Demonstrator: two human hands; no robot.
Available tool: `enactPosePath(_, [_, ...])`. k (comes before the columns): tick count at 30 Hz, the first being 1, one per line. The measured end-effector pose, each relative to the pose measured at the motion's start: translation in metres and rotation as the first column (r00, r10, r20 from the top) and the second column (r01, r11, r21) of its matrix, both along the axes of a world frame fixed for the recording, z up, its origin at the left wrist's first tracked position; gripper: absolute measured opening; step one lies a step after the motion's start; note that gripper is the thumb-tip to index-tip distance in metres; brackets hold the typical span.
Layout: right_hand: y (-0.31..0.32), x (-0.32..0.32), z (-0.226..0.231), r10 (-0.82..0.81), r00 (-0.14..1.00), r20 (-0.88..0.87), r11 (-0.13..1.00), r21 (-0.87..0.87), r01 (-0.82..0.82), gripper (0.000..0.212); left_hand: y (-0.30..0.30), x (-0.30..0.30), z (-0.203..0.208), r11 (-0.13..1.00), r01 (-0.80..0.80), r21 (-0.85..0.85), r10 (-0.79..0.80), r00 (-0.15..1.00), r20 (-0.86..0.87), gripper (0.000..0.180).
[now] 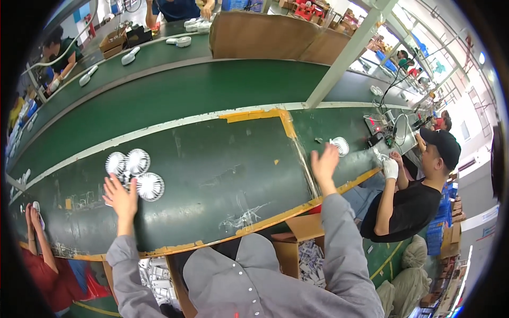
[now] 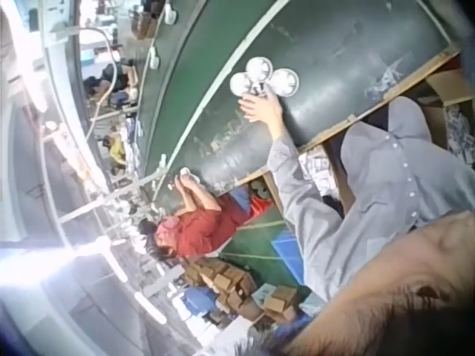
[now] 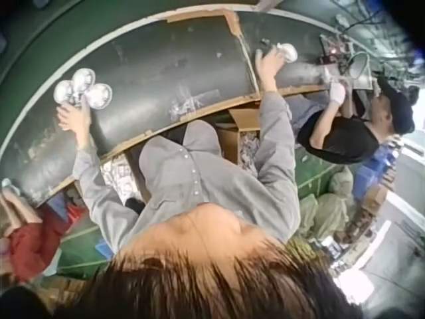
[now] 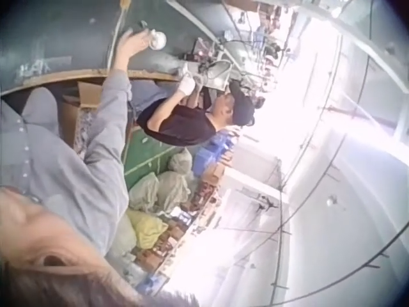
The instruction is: The person assembles handheld fans by hand, connecting the fan heads, circuit boards, and batteries into the handle casings and placing the assembled fans onto the conveyor belt.
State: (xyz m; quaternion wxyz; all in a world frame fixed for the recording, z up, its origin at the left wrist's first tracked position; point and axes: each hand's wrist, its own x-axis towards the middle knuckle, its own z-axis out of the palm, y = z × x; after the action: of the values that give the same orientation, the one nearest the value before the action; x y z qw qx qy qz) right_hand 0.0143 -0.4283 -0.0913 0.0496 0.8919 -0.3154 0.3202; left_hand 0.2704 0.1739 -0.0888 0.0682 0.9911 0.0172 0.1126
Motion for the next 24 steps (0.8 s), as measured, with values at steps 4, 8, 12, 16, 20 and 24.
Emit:
enactPosePath(4, [0.131, 0.025, 0.027, 0.436, 0.877, 0.199, 0.874, 0.14, -0.466, 0.049, -0.069, -0.036, 0.015, 0.981, 0.185, -0.063, -0.187, 0.982, -0.025, 0.08])
enactPosePath(8, [0.228, -0.005, 0.035, 0.6, 0.739, 0.306, 0.667, 0.319, -0.673, 0.045, -0.11, -0.075, 0.059, 0.684, 0.727, 0.071, -0.73, 0.677, 0.095, 0.093])
enactPosePath(12, [0.298, -0.039, 0.024, 0.614, 0.669, 0.419, 0.473, 0.483, -0.737, 0.037, -0.138, -0.09, 0.052, 0.588, 0.809, 0.011, -0.808, 0.588, -0.036, 0.086])
enactPosePath(16, [0.325, -0.061, 0.023, 0.587, 0.661, 0.468, 0.374, 0.567, -0.734, 0.04, -0.162, -0.111, 0.066, 0.58, 0.746, -0.329, -0.782, 0.622, 0.031, 0.08])
enactPosePath(20, [0.316, -0.062, 0.042, 0.468, 0.7, 0.54, 0.375, 0.596, -0.71, 0.065, -0.166, -0.148, 0.094, 0.085, 0.439, -0.894, -0.681, 0.681, 0.27, 0.078])
enactPosePath(24, [0.302, -0.036, 0.075, 0.53, 0.712, 0.461, 0.533, 0.472, -0.702, 0.09, -0.16, -0.181, 0.099, -0.378, 0.051, -0.924, -0.666, 0.678, 0.31, 0.079])
